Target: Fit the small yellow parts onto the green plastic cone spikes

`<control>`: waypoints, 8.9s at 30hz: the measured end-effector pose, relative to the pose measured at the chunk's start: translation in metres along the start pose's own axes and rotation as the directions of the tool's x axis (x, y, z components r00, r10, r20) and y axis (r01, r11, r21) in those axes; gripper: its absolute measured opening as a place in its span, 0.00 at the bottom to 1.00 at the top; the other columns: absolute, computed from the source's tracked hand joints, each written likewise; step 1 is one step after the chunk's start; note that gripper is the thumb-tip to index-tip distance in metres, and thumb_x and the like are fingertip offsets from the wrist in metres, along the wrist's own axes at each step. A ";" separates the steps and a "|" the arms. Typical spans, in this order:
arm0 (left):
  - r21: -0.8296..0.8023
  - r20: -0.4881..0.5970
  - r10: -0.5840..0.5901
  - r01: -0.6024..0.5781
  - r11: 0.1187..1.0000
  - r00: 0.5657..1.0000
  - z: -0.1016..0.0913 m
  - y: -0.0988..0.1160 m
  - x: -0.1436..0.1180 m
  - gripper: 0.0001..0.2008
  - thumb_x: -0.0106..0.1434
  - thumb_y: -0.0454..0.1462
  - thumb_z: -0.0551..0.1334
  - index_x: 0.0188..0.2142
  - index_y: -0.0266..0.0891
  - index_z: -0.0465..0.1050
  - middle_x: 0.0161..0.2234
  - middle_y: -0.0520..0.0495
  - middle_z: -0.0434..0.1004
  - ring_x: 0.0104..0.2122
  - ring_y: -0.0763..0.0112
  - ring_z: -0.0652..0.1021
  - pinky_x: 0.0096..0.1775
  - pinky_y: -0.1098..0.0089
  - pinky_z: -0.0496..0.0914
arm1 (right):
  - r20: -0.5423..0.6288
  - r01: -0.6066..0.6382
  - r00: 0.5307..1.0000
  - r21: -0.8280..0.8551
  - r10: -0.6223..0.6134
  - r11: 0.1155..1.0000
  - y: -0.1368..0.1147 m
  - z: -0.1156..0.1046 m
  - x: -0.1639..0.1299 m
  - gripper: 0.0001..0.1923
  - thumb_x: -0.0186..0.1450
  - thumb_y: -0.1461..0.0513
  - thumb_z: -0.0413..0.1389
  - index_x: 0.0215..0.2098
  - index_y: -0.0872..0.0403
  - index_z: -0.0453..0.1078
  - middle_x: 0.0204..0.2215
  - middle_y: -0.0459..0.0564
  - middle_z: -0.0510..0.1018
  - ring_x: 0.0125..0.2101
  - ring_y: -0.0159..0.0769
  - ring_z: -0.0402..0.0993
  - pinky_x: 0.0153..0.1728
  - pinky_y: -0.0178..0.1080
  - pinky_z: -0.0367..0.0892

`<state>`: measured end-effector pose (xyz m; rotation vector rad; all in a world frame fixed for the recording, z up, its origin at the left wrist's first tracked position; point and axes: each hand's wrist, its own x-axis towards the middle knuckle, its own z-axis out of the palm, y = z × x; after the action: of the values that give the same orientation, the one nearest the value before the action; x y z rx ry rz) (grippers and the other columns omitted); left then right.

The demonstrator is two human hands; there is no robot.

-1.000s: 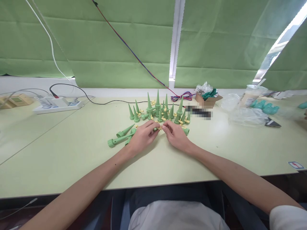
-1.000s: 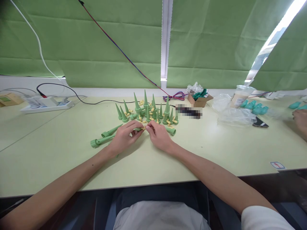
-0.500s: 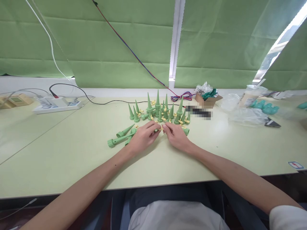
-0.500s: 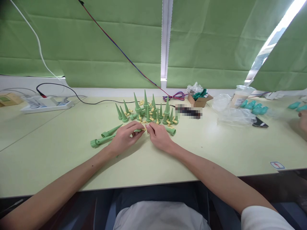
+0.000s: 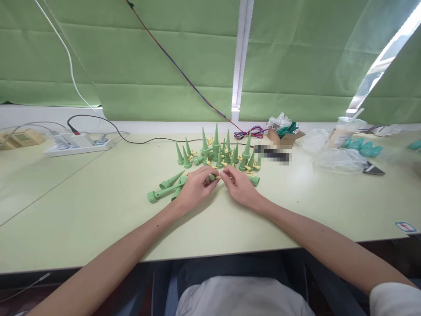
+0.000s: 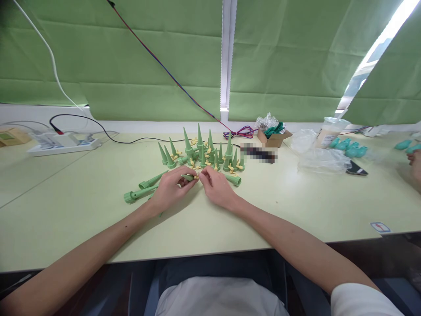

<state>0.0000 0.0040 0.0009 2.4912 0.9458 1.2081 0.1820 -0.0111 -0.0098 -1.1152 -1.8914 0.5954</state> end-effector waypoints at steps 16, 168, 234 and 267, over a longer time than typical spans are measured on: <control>-0.010 0.077 -0.017 0.017 1.000 0.997 0.001 0.002 -0.002 0.05 0.66 0.35 0.58 0.35 0.39 0.73 0.35 0.49 0.78 0.24 0.77 0.70 0.27 0.73 0.67 | -0.019 0.021 1.000 -0.132 -0.024 0.991 0.001 -0.001 0.002 0.19 0.73 0.57 0.43 0.24 0.51 0.49 0.19 0.43 0.59 0.21 0.33 0.53 0.26 0.38 0.50; 0.733 0.521 -0.251 -0.277 0.622 0.816 -0.004 -0.026 0.073 0.14 0.66 0.30 0.52 0.34 0.33 0.77 0.33 0.36 0.77 0.32 0.54 0.79 0.32 0.64 0.64 | -0.267 0.114 0.948 -0.227 -0.174 0.967 0.028 -0.002 0.027 0.06 0.67 0.59 0.54 0.35 0.54 0.70 0.29 0.47 0.80 0.23 0.33 0.70 0.30 0.35 0.61; 0.690 0.464 -0.709 0.285 0.665 0.531 -0.094 -0.063 0.045 0.17 0.52 0.46 0.60 0.39 0.42 0.76 0.43 0.39 0.79 0.36 0.59 0.79 0.31 0.69 0.69 | -0.310 0.023 0.946 -0.214 -0.090 0.977 0.025 0.002 0.029 0.14 0.70 0.58 0.50 0.52 0.54 0.63 0.31 0.47 0.76 0.29 0.35 0.72 0.34 0.37 0.64; -0.072 0.296 -0.323 0.358 0.931 0.899 -0.048 -0.007 0.036 0.13 0.61 0.47 0.61 0.32 0.40 0.63 0.26 0.54 0.67 0.26 0.75 0.70 0.28 0.74 0.65 | 0.192 0.197 0.972 -0.364 -0.134 0.910 0.022 0.015 0.017 0.12 0.69 0.66 0.51 0.50 0.56 0.70 0.44 0.55 0.76 0.43 0.41 0.75 0.45 0.41 0.67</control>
<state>-0.0237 0.0283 0.0509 2.1995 1.1290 0.7550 0.1754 0.0151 -0.0271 -1.1558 -2.2861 0.2290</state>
